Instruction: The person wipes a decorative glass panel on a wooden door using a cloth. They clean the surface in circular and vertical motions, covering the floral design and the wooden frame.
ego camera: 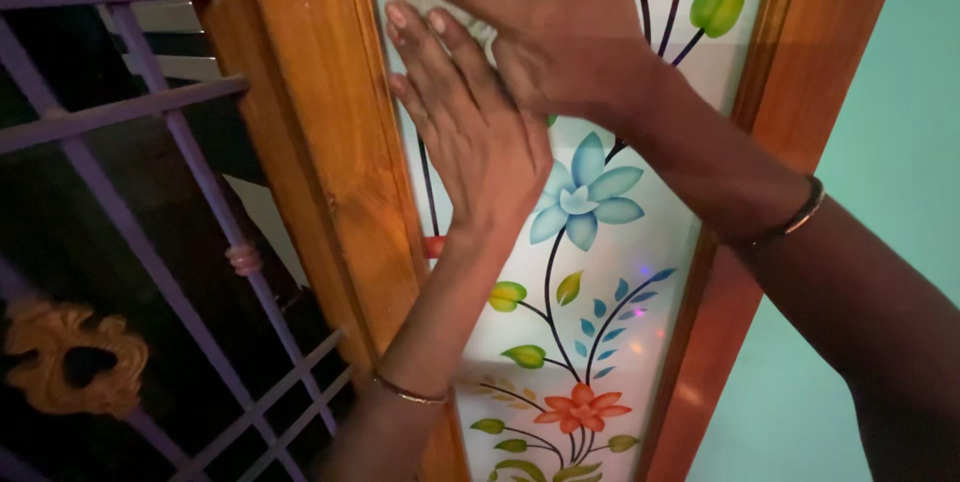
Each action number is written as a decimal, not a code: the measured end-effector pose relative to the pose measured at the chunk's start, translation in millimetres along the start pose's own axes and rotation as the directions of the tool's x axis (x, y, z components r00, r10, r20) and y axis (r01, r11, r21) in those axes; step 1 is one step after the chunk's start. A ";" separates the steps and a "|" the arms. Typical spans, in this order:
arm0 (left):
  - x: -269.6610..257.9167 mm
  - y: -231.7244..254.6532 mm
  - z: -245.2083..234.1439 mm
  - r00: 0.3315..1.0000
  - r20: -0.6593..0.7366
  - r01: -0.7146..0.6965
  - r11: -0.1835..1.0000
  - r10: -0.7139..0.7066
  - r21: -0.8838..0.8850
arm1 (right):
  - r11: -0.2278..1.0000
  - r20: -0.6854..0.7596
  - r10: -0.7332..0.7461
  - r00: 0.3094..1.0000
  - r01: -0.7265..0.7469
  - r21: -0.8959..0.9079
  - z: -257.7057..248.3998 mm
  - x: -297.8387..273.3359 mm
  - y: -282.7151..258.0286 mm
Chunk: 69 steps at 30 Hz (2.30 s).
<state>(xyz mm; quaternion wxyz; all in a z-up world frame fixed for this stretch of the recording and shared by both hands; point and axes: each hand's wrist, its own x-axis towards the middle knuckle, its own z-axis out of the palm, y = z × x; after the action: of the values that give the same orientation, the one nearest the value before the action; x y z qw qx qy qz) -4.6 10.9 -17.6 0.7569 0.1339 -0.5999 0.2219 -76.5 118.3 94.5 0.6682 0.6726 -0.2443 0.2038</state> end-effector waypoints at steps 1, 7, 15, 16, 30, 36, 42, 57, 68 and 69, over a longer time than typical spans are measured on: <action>-2.8 1.6 -2.2 1.000 0.008 0.008 1.000 -0.008 0.018 | 1.000 -0.040 -0.014 0.999 0.013 -0.025 1.1 -2.0 -4.3; -19.0 7.1 -15.6 0.988 0.130 0.090 0.996 -0.088 -0.007 | 0.999 -0.112 -0.046 0.993 0.048 0.019 7.3 -8.1 -22.2; -42.1 3.7 -18.2 0.978 0.179 0.119 0.992 -0.111 -0.034 | 0.999 -0.041 -0.008 0.999 0.010 0.039 14.1 -18.2 -36.9; -43.6 2.8 -17.9 0.976 0.187 0.121 0.992 -0.113 -0.031 | 0.999 -0.043 -0.017 0.999 0.019 0.040 14.2 -18.8 -37.7; -71.3 -2.5 -13.4 0.977 0.189 0.110 0.994 -0.103 -0.028 | 0.997 0.003 -0.037 0.999 0.037 0.070 14.3 -23.4 -51.6; -60.2 -4.8 -10.6 0.987 0.156 0.046 0.998 -0.039 -0.040 | 0.995 -0.006 -0.094 0.996 0.095 0.044 9.6 -20.1 -39.9; -15.0 -20.8 -16.2 0.962 0.163 -0.203 0.974 0.217 -0.097 | 0.999 -0.052 0.028 0.998 -0.029 -0.027 -3.8 -20.7 -23.8; 34.7 -58.4 -22.4 0.886 0.180 -0.292 0.816 0.427 -0.499 | 0.990 -0.033 0.136 0.990 -0.135 0.027 -22.5 -33.7 -18.1; 61.9 -47.5 -33.1 0.870 0.191 -0.269 0.762 0.455 -0.590 | 0.962 -0.126 0.192 0.973 -0.212 -0.171 -6.6 -39.0 -15.9; 65.4 -44.1 -32.9 0.861 0.177 -0.313 0.771 0.476 -0.554 | 0.961 -0.136 0.187 0.973 -0.210 -0.182 -7.0 -40.0 -13.2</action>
<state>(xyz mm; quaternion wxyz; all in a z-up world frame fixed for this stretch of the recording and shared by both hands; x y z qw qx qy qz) 57.1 -0.4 40.4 0.5973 -0.1679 -0.7613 0.1882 -100.1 127.4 60.1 0.7203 0.5626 -0.2897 0.2842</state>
